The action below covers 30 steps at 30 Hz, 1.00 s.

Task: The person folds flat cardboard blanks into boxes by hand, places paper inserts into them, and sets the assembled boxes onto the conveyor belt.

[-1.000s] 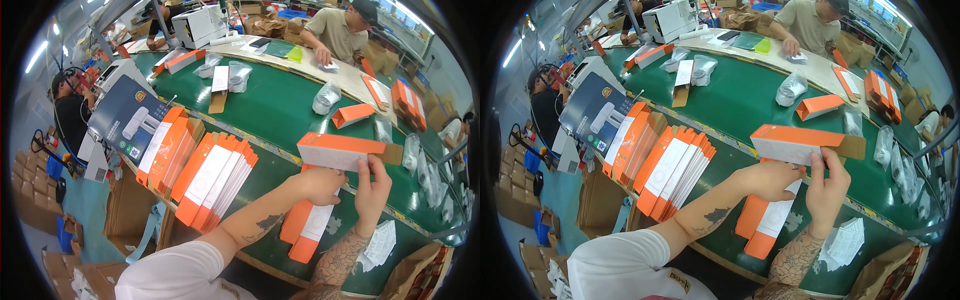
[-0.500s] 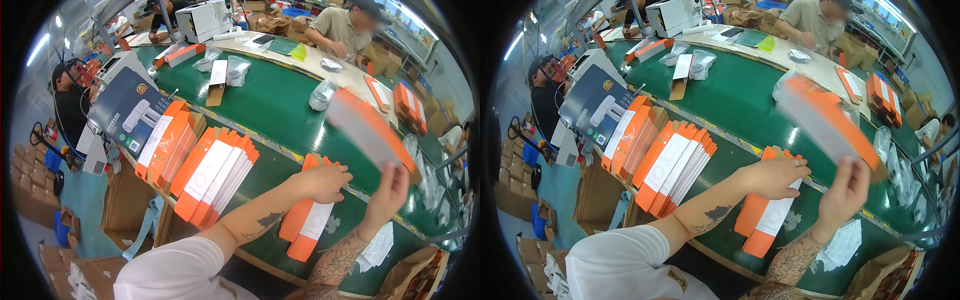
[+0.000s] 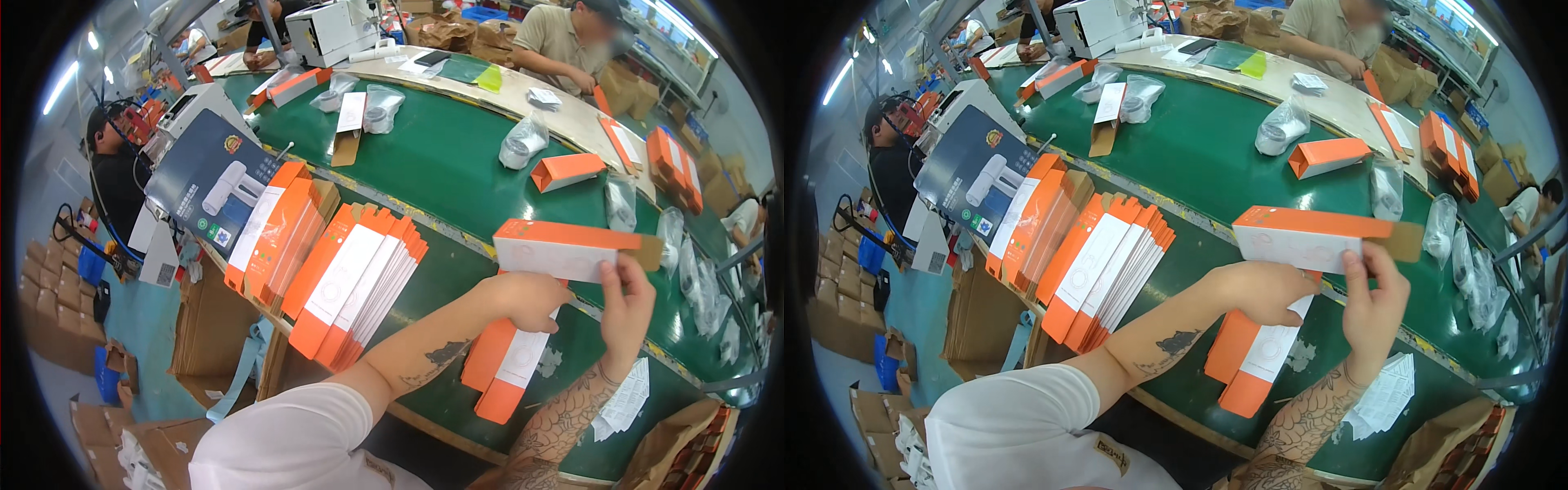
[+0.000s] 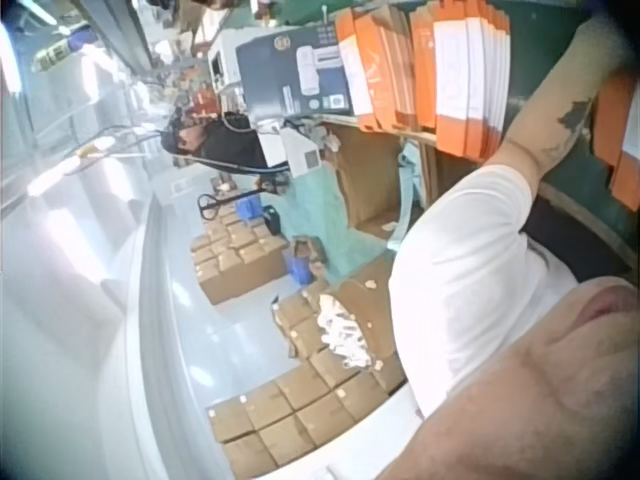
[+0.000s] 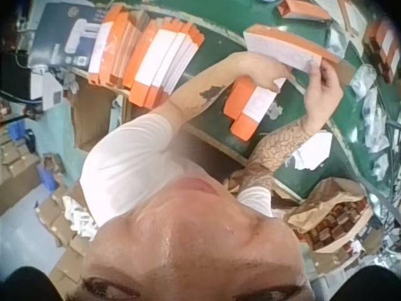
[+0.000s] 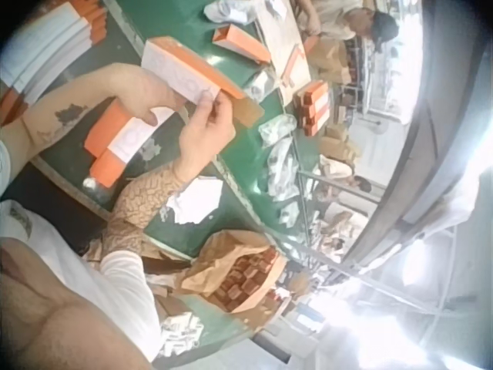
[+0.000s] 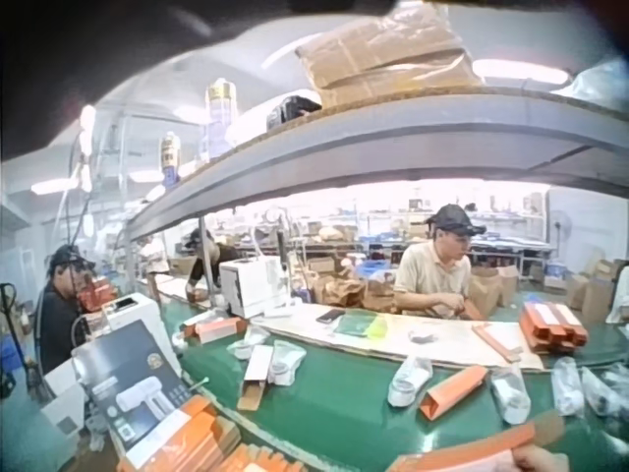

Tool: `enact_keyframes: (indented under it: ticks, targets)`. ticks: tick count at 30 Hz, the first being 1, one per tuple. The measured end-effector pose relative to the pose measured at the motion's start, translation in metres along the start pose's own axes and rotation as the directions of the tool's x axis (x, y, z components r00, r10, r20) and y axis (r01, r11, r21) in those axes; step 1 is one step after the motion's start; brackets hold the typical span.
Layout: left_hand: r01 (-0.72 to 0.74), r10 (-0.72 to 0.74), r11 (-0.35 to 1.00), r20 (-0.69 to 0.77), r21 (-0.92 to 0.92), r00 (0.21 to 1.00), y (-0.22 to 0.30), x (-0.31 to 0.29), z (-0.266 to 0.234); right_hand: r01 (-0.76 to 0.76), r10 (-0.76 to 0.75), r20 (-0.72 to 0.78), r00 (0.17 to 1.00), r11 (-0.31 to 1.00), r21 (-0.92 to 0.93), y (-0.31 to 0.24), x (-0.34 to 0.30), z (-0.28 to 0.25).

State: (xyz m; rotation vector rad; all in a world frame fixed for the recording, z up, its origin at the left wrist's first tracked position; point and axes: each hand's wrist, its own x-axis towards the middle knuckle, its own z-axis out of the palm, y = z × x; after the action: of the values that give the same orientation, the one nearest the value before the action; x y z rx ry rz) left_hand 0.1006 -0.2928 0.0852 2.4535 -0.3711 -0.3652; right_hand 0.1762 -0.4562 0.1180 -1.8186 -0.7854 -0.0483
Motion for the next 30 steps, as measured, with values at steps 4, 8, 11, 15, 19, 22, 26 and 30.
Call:
enact_keyframes:
  ticks: [4,8,11,15,19,22,26,30]
  targets:
    - [-0.156,0.141,0.987,-0.229,-0.048,0.963,0.003,0.025,0.012,0.105,0.025,-0.462,0.886,0.962,0.254,0.005,0.003,-0.010]
    - [-0.103,0.059,0.980,-0.242,-0.173,0.968,-0.015,0.004,0.001,-0.089,0.089,-0.003,0.996,0.995,-0.048,0.014,0.006,0.000]
    - [-0.190,0.178,0.978,-0.132,-0.088,0.975,-0.010,0.007,-0.017,0.329,-0.341,-0.264,0.902,0.940,-0.092,0.015,0.026,0.016]
    - [-0.007,-0.042,0.980,-0.243,-0.201,0.969,0.003,0.016,-0.006,0.258,-0.219,-0.469,0.856,0.966,0.021,0.006,0.011,-0.001]
    - [0.068,-0.114,0.953,-0.145,-0.295,0.983,0.002,0.013,-0.006,0.082,-0.108,-0.220,0.969,0.989,-0.126,0.034,0.002,0.006]
    - [-0.008,-0.059,0.981,-0.336,-0.193,0.940,-0.009,0.004,-0.011,0.175,-0.196,-0.432,0.880,0.981,-0.090,0.018,0.009,0.014]
    - [-0.080,-0.003,0.976,-0.384,-0.201,0.923,-0.002,0.007,-0.008,0.210,-0.148,-0.515,0.845,0.976,0.064,0.006,0.004,0.007]
    - [-0.014,-0.029,0.975,-0.192,-0.220,0.981,0.003,0.013,-0.006,0.140,-0.154,-0.236,0.959,0.987,-0.076,0.020,0.002,0.003]
